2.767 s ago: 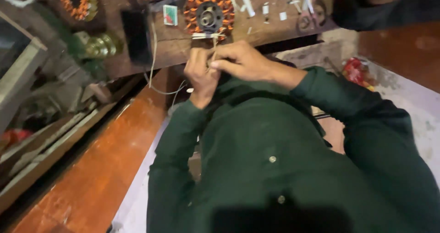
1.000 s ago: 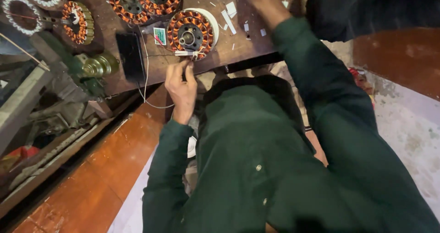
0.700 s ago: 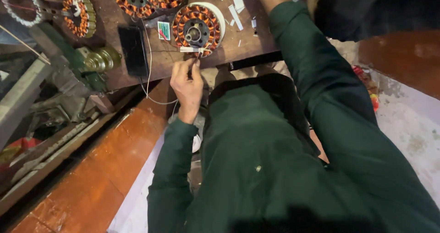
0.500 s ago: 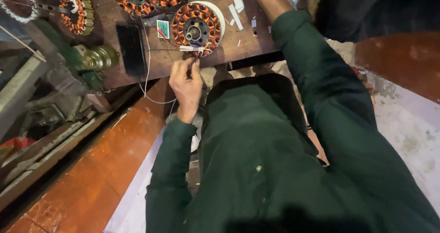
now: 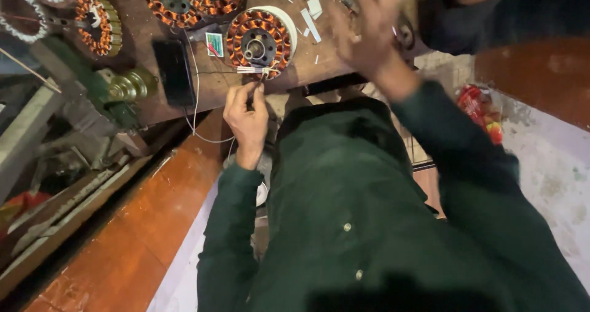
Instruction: The person works at a cluttered workbench, manipulating copper-wound stator components and white insulating strips. They use scissors to cut the strips and tie them around the stator windings, handling the components one at a time.
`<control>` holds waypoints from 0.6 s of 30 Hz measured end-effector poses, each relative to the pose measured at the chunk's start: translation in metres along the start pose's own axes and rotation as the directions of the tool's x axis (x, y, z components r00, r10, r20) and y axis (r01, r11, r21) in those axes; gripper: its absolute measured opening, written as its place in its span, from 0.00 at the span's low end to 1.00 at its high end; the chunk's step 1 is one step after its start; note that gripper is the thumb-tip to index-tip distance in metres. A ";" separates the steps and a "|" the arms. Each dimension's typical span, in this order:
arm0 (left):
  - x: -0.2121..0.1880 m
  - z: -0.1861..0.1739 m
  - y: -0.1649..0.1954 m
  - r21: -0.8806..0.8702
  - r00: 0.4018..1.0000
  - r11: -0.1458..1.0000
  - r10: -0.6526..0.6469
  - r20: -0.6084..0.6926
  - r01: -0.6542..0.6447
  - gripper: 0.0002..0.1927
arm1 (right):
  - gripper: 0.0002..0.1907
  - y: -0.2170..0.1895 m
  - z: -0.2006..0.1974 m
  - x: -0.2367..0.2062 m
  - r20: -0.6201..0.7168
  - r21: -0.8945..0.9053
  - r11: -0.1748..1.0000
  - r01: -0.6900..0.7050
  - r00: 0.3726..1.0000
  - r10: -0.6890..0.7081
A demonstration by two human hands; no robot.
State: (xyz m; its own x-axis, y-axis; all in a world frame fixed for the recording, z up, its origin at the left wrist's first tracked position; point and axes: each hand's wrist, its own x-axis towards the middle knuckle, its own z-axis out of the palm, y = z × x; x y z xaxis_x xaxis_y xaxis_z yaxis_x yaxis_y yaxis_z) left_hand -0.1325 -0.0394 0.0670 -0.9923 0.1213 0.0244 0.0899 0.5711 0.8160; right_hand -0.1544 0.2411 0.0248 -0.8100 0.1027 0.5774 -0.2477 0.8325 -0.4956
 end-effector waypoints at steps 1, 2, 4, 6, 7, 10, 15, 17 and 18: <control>-0.001 -0.001 -0.001 0.011 1.000 1.000 -0.001 0.001 0.001 0.06 | 0.38 -0.005 -0.016 -0.022 0.054 -0.054 0.997 -0.049 0.997 0.052; -0.001 0.000 -0.003 0.016 1.000 1.000 0.003 0.003 -0.003 0.06 | 0.38 -0.004 -0.030 -0.043 0.212 -0.137 0.980 -0.144 0.962 0.171; -0.004 0.002 -0.008 0.025 1.000 1.000 0.002 -0.017 -0.002 0.05 | 0.38 0.013 -0.043 -0.075 0.419 -0.263 0.944 -0.199 0.858 0.297; -0.006 0.007 -0.015 0.028 0.999 0.999 0.025 -0.039 -0.024 0.05 | 0.35 0.035 -0.046 -0.096 0.512 -0.332 0.927 -0.173 0.792 0.331; -0.007 0.011 -0.020 -0.051 0.998 0.999 -0.012 -0.054 0.009 0.05 | 0.37 0.046 -0.042 -0.101 0.524 -0.420 0.900 -0.117 0.778 0.346; -0.011 0.021 -0.035 -0.251 0.990 0.962 -0.127 -0.061 0.108 0.06 | 0.40 0.062 -0.034 -0.110 0.559 -0.557 0.828 -0.069 0.706 0.434; -0.017 0.027 -0.054 -0.344 0.973 0.919 -0.225 -0.049 0.195 0.04 | 0.44 0.064 -0.038 -0.107 0.575 -0.470 0.790 -0.395 0.542 0.613; -0.017 0.026 -0.057 -0.285 0.969 0.933 -0.241 -0.045 0.219 0.04 | 0.41 0.058 -0.045 -0.104 0.507 -0.407 0.859 -0.310 0.706 0.495; -0.017 0.024 -0.057 -0.257 0.966 0.937 -0.254 -0.044 0.234 0.04 | 0.39 0.055 -0.048 -0.101 0.467 -0.380 0.888 -0.260 0.775 0.427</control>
State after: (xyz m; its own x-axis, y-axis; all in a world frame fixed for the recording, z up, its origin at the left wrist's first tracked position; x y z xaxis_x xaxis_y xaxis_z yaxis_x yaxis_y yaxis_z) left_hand -0.1192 -0.0546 0.0062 -0.9854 -0.0630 -0.1583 -0.1703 0.3550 0.9192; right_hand -0.0608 0.3027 -0.0294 -0.9813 0.1803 -0.0672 0.1924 0.9193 -0.3432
